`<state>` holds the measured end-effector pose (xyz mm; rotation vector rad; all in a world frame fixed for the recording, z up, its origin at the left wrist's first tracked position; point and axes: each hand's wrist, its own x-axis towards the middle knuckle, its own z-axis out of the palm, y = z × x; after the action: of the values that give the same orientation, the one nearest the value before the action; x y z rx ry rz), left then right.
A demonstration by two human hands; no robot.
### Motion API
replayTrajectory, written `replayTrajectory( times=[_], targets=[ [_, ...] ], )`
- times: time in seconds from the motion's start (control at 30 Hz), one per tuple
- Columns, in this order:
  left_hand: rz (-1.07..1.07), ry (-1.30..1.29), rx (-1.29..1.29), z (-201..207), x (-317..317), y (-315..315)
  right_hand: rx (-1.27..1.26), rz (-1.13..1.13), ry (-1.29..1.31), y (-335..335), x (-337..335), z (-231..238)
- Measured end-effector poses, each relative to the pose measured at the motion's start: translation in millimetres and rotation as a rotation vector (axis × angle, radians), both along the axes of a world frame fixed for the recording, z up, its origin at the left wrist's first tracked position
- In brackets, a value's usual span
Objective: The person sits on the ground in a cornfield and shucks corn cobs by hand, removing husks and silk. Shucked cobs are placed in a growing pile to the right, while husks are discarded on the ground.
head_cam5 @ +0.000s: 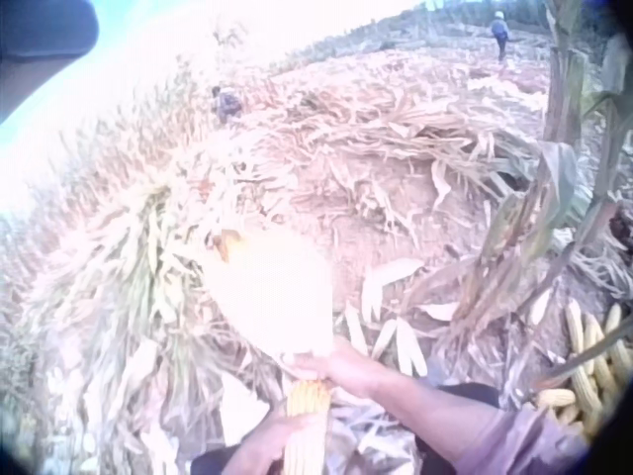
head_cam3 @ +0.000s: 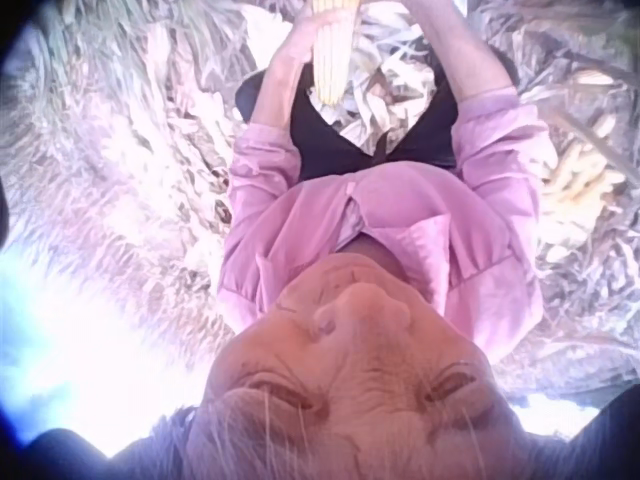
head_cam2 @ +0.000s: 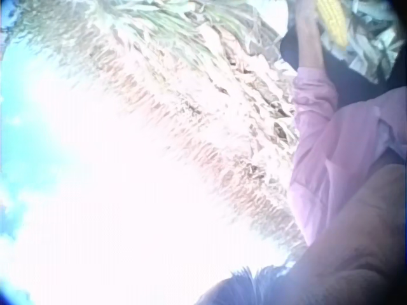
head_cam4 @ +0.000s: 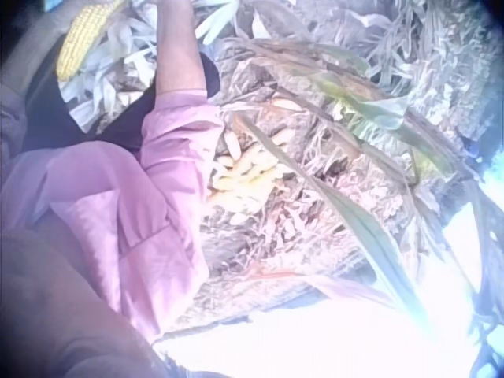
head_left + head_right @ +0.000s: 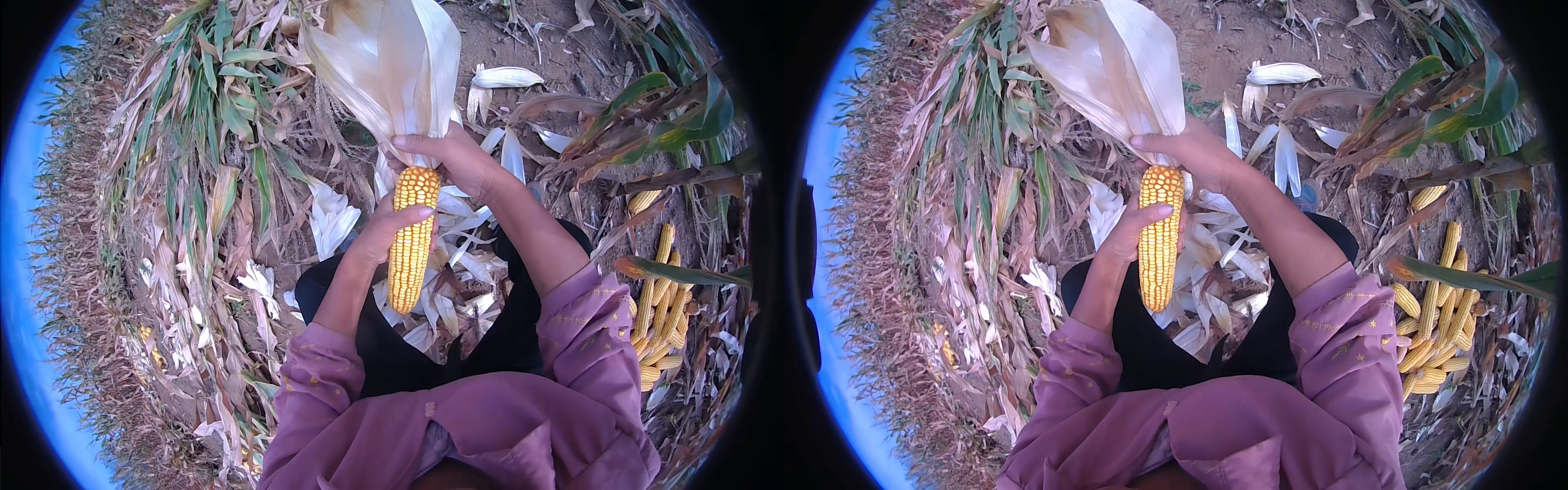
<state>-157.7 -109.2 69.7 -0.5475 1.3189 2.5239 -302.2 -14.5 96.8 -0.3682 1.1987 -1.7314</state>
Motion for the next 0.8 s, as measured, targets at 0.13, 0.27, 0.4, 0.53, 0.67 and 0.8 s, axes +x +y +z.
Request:
replayTrajectory(
  times=[0.13,0.27,0.4,0.53,0.67,0.8],
  targets=[
    [-0.094,0.123,0.252,-9,5,14,-0.022,0.012,-0.193,3,7,-5],
    [0.048,0.041,0.13,0,15,41,0.023,-0.03,-0.125,12,12,-1],
    [0.021,-0.051,-0.214,-7,47,47,-0.027,-0.105,-0.16,21,13,6],
    [0.027,-0.056,-0.221,13,47,55,-0.11,-0.133,-0.285,30,11,12],
    [0.084,-0.03,-0.128,19,38,71,-0.095,-0.251,-0.387,33,10,28],
    [0.113,0.039,-0.134,20,28,86,-0.12,-0.365,-0.382,36,3,30]
  ],
)
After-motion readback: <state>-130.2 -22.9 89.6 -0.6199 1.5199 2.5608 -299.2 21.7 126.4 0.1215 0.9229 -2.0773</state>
